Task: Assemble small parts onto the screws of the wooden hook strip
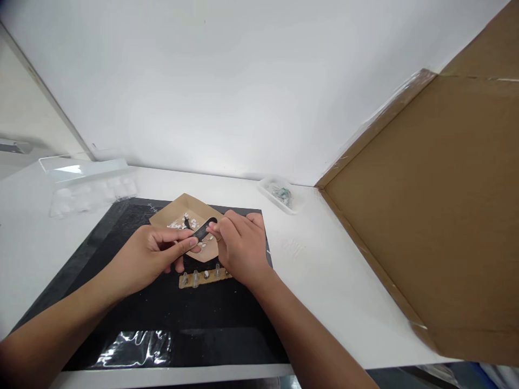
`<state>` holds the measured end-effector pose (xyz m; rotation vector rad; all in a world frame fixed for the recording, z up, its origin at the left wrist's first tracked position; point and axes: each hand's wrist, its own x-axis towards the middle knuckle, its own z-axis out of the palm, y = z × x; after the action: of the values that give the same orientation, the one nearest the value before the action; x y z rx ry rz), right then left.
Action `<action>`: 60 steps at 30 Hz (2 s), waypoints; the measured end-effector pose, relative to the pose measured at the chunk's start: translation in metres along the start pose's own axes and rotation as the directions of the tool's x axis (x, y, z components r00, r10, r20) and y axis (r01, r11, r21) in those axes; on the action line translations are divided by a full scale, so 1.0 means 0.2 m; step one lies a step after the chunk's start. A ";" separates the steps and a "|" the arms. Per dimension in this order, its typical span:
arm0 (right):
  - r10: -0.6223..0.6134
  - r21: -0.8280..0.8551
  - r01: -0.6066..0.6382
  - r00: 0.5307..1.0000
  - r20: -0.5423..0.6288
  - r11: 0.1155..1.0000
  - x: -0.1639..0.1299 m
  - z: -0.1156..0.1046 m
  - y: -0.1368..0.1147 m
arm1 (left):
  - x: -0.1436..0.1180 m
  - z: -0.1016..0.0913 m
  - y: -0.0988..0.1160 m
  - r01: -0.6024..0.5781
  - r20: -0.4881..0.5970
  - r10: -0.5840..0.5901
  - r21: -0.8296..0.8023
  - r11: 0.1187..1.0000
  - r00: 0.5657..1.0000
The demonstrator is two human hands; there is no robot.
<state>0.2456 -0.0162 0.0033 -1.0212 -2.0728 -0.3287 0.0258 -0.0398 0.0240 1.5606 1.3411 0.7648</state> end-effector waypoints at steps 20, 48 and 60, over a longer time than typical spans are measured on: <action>-0.021 -0.003 0.021 1.000 -0.008 1.000 0.01 0.00 -0.03 | -0.05 0.06 0.03 -0.324 -0.156 0.462 0.523 0.788 0.873; 0.316 0.264 -0.300 0.949 -0.021 0.917 0.00 -0.04 0.02 | 0.04 -0.04 -0.06 -0.060 -0.220 0.496 0.871 0.487 0.840; 0.376 0.306 -0.383 0.923 0.084 0.872 -0.04 -0.06 0.02 | 0.17 -0.08 -0.11 -0.261 -0.048 0.726 0.915 0.307 0.686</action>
<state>0.2590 -0.0239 0.0056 -1.1995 -1.8111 0.2144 0.0091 -0.0024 0.0064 2.9211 1.7160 0.9489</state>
